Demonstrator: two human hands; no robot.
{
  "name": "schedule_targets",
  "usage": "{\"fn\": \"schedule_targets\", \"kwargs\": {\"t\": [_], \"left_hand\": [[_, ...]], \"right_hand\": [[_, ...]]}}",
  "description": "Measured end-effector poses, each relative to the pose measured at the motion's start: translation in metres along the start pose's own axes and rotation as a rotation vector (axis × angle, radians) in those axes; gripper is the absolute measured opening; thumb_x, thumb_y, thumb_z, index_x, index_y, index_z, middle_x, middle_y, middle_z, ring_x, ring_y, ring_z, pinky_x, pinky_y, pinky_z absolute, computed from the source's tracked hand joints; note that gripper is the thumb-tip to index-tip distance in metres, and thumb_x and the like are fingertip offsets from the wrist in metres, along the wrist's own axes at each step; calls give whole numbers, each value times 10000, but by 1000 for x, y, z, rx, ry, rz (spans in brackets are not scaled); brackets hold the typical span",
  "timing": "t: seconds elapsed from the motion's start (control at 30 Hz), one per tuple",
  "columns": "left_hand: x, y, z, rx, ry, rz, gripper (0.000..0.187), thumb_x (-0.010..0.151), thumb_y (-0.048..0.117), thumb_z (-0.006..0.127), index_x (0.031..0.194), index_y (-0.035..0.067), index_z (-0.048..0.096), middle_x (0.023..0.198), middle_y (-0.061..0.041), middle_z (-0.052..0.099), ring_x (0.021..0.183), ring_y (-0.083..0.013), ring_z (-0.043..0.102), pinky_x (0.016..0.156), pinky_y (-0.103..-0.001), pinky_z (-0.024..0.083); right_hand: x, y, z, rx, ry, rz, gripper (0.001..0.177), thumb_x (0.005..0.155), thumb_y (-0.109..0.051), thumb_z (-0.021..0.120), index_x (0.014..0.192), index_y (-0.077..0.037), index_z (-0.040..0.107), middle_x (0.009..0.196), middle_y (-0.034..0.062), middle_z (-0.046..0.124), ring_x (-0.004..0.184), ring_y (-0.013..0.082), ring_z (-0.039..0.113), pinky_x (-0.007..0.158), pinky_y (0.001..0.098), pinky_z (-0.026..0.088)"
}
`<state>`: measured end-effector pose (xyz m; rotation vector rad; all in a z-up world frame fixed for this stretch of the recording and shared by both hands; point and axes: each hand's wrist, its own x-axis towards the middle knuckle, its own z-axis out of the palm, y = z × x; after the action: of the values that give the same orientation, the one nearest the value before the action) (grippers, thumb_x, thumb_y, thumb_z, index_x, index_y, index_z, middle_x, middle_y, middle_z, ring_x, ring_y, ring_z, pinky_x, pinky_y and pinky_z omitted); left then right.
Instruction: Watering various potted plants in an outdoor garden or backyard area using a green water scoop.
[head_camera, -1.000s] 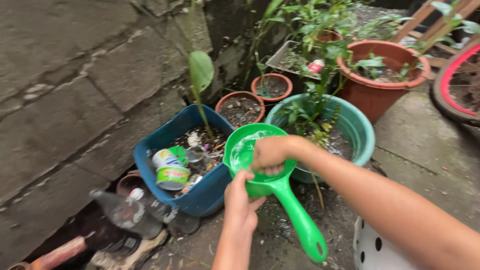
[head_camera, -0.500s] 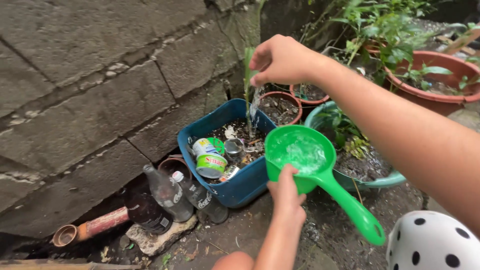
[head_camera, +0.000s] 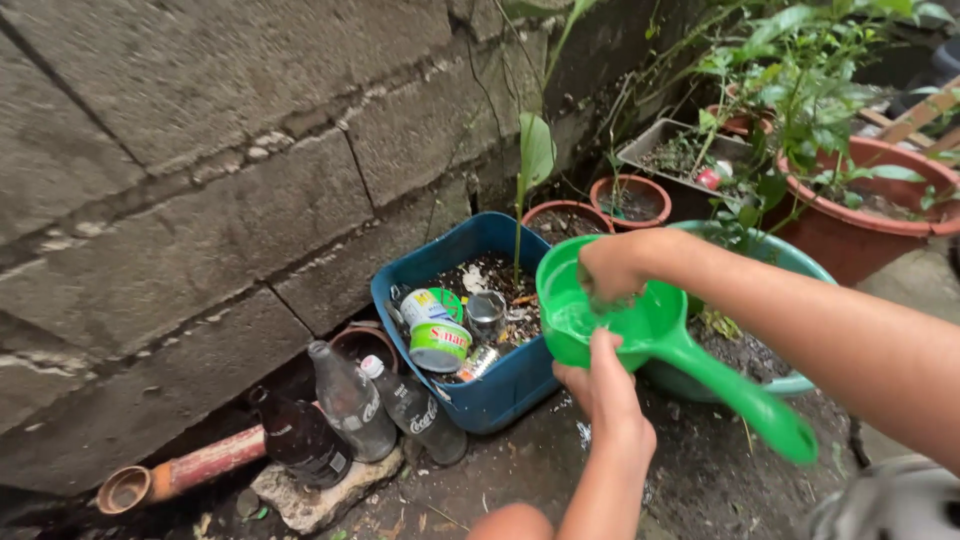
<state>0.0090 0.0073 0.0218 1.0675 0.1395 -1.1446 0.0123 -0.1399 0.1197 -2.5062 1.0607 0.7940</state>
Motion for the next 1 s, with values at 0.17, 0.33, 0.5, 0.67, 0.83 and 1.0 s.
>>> {"fn": "schedule_targets", "kwargs": {"t": [0.17, 0.33, 0.5, 0.67, 0.83, 1.0], "left_hand": [[3, 16, -5, -4, 39, 42, 644, 715, 226, 685, 1291, 97, 428, 1117, -72, 591, 942, -161, 580, 784, -375, 460], [10, 33, -23, -10, 95, 90, 653, 721, 234, 673, 1305, 101, 413, 1151, -80, 603, 967, -200, 608, 783, -406, 449], [6, 62, -47, -113, 154, 187, 644, 660, 202, 659, 1276, 101, 498, 1158, -80, 640, 1026, -234, 644, 867, -480, 492], [9, 80, -75, -79, 267, 206, 597, 716, 246, 652, 1276, 133, 479, 1237, -80, 607, 1158, -252, 616, 1026, -552, 420], [14, 95, -101, -94, 302, 248, 565, 723, 266, 639, 1259, 103, 570, 1235, -96, 633, 1193, -270, 615, 1065, -561, 413], [17, 99, -127, -90, 332, 241, 569, 752, 267, 640, 1278, 77, 533, 1226, -123, 632, 1148, -325, 653, 1070, -542, 451]], "right_hand": [[28, 22, 30, 321, -117, -28, 274, 839, -271, 763, 829, 0, 723, 723, 71, 715, 613, 178, 677, 578, 332, 579], [-9, -11, -46, 395, 9, -108, 324, 876, -397, 720, 881, -77, 768, 693, 40, 687, 612, 164, 632, 570, 318, 526], [-44, -28, -145, 343, 456, -145, 280, 806, -245, 674, 1025, -129, 805, 759, 77, 730, 677, 199, 693, 644, 360, 613], [25, 13, -226, 277, 559, -144, 344, 936, -307, 643, 1195, -86, 693, 872, 146, 743, 749, 227, 717, 705, 376, 619], [72, 30, -262, 223, 538, -229, 412, 1002, -370, 568, 1361, -171, 601, 1061, 89, 705, 908, 198, 686, 802, 369, 571], [-46, -35, -210, 111, 700, -307, 389, 930, -298, 670, 1261, -98, 712, 1098, 142, 762, 1005, 278, 736, 891, 416, 617]]}}
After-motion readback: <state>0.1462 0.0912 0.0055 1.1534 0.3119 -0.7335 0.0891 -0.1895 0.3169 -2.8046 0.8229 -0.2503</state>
